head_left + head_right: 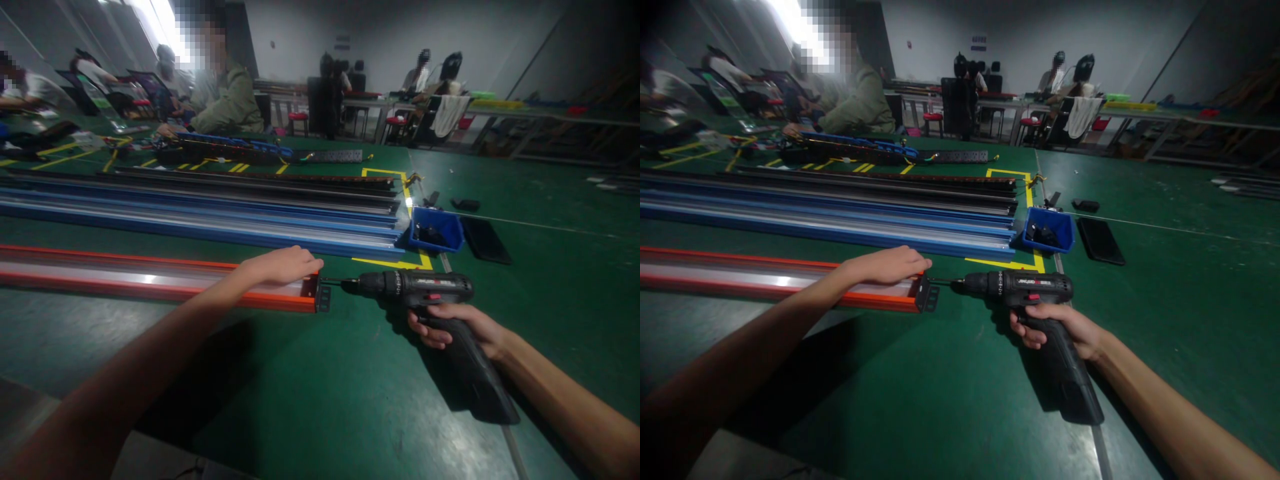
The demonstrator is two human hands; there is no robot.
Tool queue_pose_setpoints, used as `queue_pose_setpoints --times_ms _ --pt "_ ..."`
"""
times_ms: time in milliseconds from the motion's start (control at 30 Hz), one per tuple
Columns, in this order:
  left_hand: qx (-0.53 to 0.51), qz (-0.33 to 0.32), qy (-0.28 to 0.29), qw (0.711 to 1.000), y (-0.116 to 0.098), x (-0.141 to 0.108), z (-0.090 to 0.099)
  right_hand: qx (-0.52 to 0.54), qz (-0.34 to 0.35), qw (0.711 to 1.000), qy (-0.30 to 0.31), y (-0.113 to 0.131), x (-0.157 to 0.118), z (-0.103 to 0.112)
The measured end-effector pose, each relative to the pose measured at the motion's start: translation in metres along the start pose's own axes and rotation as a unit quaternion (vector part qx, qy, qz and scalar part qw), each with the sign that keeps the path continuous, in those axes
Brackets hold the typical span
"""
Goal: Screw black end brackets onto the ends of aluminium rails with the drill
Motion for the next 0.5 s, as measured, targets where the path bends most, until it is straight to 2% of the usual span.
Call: queue_pose_setpoints --times_ms 500 --pt "0.018 -0.005 0.0 1.0 0.0044 0.0003 -0.0044 0.001 0.008 1.0 -0.001 -0.0005 0.0016 0.0006"
Point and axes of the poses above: each hand's wrist, its own x-axis towards the middle knuckle, its own z-axis out of the back of the hand, y = z × x, the point moved 3 cm from there along x, towards the middle knuckle, and after that the axes turned 3 degrees about y, right-handed, at the moved point
